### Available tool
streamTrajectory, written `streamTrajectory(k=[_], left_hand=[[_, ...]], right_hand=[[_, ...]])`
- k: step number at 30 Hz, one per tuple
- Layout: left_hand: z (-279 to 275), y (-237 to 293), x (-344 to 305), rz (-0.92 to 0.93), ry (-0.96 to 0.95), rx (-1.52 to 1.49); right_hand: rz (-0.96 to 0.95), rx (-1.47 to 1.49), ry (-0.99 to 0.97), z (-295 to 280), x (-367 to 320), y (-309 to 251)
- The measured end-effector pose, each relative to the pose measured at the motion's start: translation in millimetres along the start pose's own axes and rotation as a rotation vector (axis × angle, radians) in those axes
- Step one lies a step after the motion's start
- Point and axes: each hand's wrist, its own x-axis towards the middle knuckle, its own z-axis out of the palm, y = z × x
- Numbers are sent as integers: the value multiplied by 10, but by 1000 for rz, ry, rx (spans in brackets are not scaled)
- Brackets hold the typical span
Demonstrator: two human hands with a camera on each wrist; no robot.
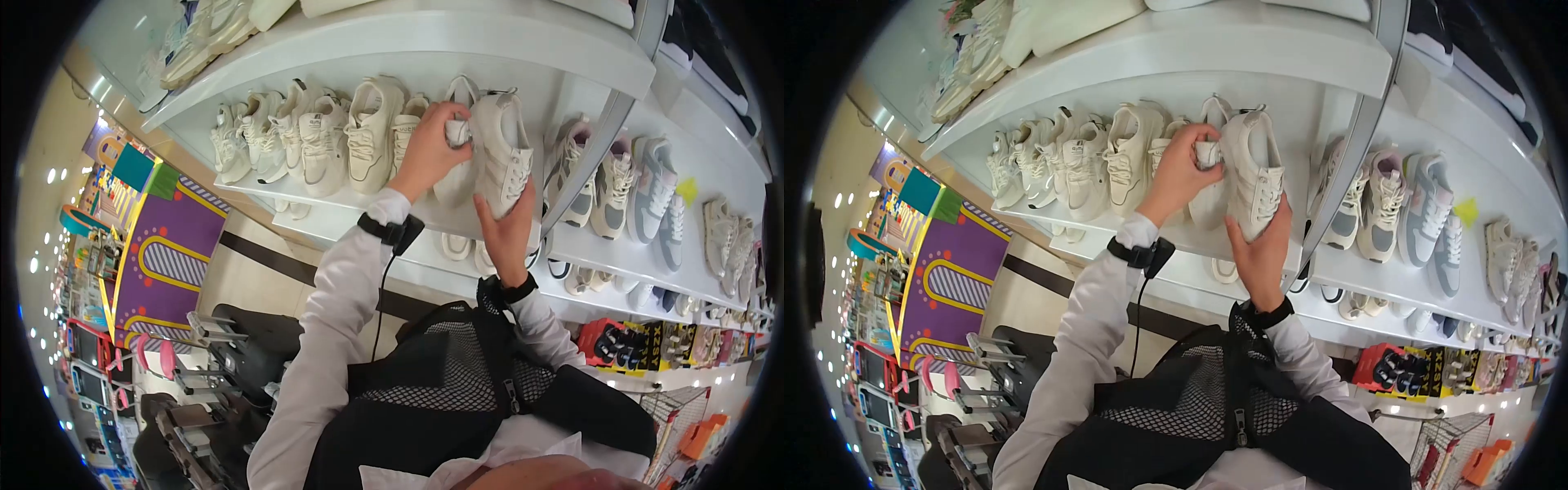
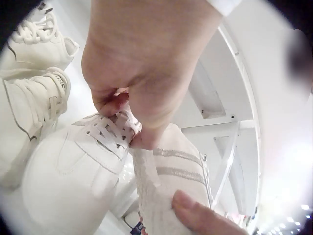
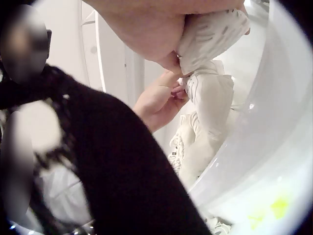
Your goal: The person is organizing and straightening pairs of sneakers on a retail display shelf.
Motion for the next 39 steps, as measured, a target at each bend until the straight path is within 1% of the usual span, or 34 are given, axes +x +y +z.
streamTrajectory(k=[1, 2, 4, 8, 10, 11, 13, 14, 16, 17, 19, 23, 25, 29, 31, 35, 37, 39], left_hand=[[10, -51, 69, 40, -5, 37], [29, -75, 98, 40, -22, 35], [84, -124, 219, -35, -60, 54], [199, -247, 338, -46, -95, 55], [233, -347, 445, -82, -134, 53], [234, -327, 455, -78, -130, 44], [262, -290, 475, -149, -194, 65], [285, -292, 485, -152, -198, 54], [296, -309, 490, -88, -212, 60], [295, -323, 476, -91, -215, 57], [290, -345, 476, 23, -209, 46], [292, -332, 473, 33, -216, 33], [274, -312, 482, -24, -263, 8], [277, -400, 526, -44, -302, -58], [307, -423, 514, 26, -282, 28], [350, -399, 502, -17, -336, 60], [345, -376, 493, 1, -311, 132], [339, -362, 480, -13, -314, 134]], right_hand=[[-11, -29, 6, 5, 38, 41], [3, -30, 17, 13, 17, 40], [-6, -138, 66, 35, 71, 54], [-10, -241, 91, 26, 102, 122], [-21, -334, 105, 60, 166, 168], [-27, -342, 107, 52, 178, 163], [18, -354, 103, 24, 217, 174], [22, -364, 101, -2, 229, 181], [38, -409, 93, -30, 248, 188], [41, -412, 90, -37, 234, 197], [2, -446, 132, -34, 233, 217], [-45, -478, 169, -43, 209, 212], [-61, -456, 174, -54, 196, 208], [-58, -448, 188, -37, 181, 215], [-71, -489, 173, -44, 177, 208], [-77, -517, 147, -47, 158, 186], [-93, -506, 139, -47, 153, 199], [-79, -514, 133, -47, 146, 190]])
